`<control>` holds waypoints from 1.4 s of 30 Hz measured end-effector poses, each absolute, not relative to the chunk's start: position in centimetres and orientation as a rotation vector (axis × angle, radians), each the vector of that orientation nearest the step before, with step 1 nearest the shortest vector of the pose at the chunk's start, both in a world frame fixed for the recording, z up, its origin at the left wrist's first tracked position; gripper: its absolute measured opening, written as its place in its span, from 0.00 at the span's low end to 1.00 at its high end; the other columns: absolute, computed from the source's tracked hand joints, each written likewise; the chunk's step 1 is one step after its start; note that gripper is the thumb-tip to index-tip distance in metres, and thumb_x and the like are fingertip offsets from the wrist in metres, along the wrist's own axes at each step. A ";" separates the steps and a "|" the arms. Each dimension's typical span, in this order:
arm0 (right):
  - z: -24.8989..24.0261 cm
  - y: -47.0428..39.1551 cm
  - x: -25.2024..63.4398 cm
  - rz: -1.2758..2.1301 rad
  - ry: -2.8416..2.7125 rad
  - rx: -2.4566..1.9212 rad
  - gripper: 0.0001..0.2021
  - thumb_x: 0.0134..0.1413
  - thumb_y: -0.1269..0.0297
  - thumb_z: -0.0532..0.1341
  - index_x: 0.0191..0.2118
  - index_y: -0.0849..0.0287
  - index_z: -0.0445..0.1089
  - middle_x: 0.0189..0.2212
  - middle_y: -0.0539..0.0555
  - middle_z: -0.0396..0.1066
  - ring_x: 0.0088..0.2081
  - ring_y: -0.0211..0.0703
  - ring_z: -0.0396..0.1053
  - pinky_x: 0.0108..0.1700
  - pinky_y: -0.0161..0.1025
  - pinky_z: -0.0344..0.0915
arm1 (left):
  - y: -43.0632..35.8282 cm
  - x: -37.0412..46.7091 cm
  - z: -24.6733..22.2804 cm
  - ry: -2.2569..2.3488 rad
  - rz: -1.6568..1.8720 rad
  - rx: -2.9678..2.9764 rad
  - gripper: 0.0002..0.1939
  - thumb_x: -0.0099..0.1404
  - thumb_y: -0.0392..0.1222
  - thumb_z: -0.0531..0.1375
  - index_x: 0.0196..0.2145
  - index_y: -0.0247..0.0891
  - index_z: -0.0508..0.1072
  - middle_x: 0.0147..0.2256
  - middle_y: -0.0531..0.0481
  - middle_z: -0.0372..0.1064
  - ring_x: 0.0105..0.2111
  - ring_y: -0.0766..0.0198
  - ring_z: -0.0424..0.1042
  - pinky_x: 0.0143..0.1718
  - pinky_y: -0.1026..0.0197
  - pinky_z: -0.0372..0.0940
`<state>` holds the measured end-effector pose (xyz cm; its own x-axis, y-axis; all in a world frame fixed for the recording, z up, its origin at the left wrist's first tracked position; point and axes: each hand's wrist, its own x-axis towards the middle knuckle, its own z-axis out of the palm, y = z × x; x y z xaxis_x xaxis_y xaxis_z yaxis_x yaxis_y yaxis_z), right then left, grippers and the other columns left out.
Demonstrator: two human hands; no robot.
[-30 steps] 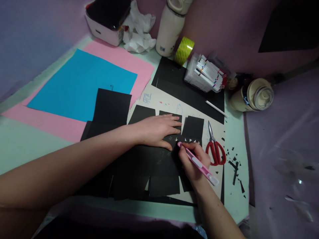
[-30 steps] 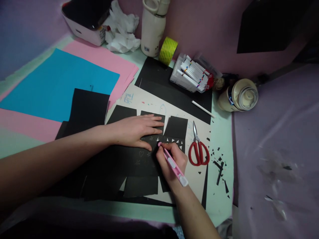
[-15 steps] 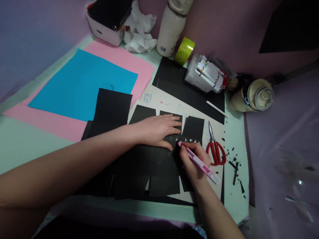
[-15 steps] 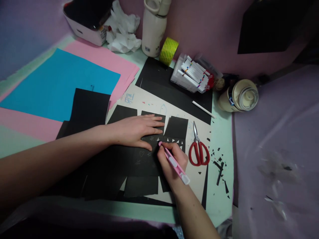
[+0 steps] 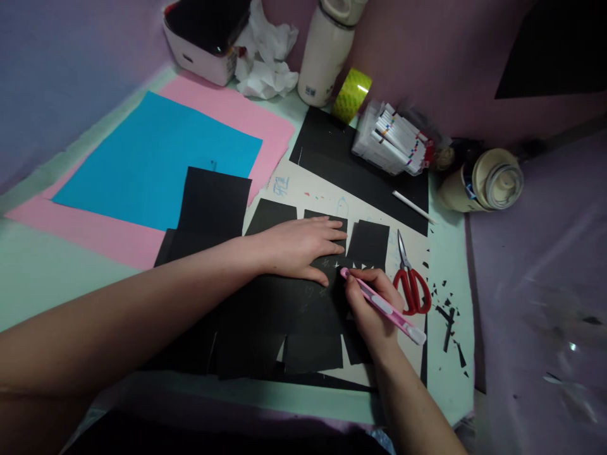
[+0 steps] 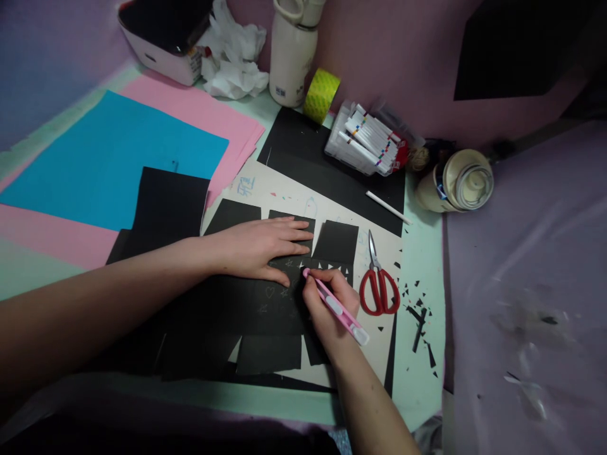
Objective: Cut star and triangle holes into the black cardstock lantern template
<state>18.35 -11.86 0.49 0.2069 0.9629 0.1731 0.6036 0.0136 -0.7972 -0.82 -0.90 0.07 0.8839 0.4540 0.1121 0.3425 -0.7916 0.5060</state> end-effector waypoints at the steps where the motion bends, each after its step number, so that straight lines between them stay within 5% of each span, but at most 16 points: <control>1: 0.5 -11.9 18.3 0.565 -1.494 -1.686 0.03 0.50 0.65 0.66 0.30 0.58 0.76 0.21 0.49 0.74 0.20 0.36 0.67 0.23 0.32 0.64 | -0.9 -0.8 0.1 0.578 0.309 2.573 0.32 0.62 0.58 0.64 0.57 0.37 0.70 0.64 0.40 0.59 0.68 0.47 0.51 0.68 0.48 0.45; 42: 0.6 -12.0 18.4 0.595 -1.510 -1.683 0.03 0.51 0.64 0.65 0.31 0.58 0.75 0.22 0.48 0.73 0.20 0.35 0.66 0.22 0.32 0.63 | -0.9 -0.8 0.0 0.559 0.344 2.567 0.32 0.61 0.56 0.65 0.57 0.34 0.71 0.63 0.38 0.61 0.67 0.46 0.52 0.68 0.46 0.47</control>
<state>18.36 -11.98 0.59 0.1839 0.9707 0.1549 0.6043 0.0126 -0.7966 -0.79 -0.87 0.00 0.8846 0.4457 0.1369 0.3231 -0.7977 0.5093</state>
